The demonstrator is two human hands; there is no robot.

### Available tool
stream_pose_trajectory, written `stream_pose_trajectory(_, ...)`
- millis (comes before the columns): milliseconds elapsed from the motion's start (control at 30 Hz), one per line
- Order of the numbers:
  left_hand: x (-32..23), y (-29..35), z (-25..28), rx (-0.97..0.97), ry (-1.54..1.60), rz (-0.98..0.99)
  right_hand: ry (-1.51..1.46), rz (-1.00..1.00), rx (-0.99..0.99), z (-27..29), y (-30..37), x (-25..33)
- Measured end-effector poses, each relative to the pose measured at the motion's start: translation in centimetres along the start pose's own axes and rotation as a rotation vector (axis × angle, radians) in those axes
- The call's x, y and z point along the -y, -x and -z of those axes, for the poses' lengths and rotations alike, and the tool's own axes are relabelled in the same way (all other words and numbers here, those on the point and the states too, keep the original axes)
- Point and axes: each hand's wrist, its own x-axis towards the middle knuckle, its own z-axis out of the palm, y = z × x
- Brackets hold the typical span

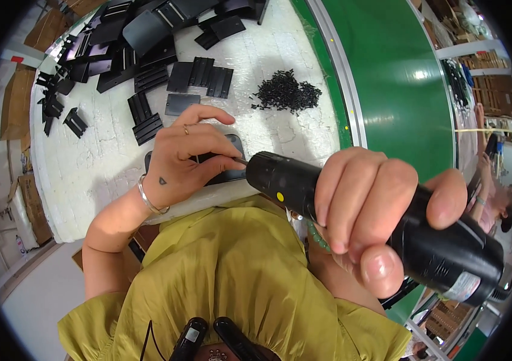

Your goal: Assembling small plastic components using an electric screwdriver on an assembly line.

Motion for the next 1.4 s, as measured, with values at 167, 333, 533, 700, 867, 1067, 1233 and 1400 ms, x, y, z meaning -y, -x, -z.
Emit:
stream_pose_trajectory(167,-0.2,1.3,-0.2,0.161,0.177,0.085,-0.013,-0.099,0.17,-0.1,-0.1,-0.1)
stream_pose_trajectory(333,0.1,1.6,0.9,0.209,0.119,0.156,0.02,-0.182,0.184,0.0,0.4,-0.7)
stream_pose_trajectory(533,6.6,-0.6,5.6,0.096,-0.58,0.027,0.023,-0.067,0.058,0.2,0.3,-2.2)
stream_pose_trajectory(700,6.5,-1.8,5.9,0.304,-0.711,0.027,0.026,-0.094,0.087,0.1,0.0,-2.1)
stream_pose_trajectory(867,5.6,-1.3,6.0,0.209,-0.492,0.078,0.001,-0.11,-0.002,-0.6,0.4,-2.1)
stream_pose_trajectory(1067,1.5,2.8,5.4,-0.141,0.284,0.567,0.04,-0.125,0.145,-0.3,0.0,-2.6)
stream_pose_trajectory(1233,0.6,5.8,3.8,-0.026,0.21,0.615,0.027,-0.184,0.199,-0.4,0.1,-3.3)
stream_pose_trajectory(1400,1.1,6.3,3.0,-0.023,0.059,0.456,0.049,-0.176,0.216,-0.4,0.3,-3.4)
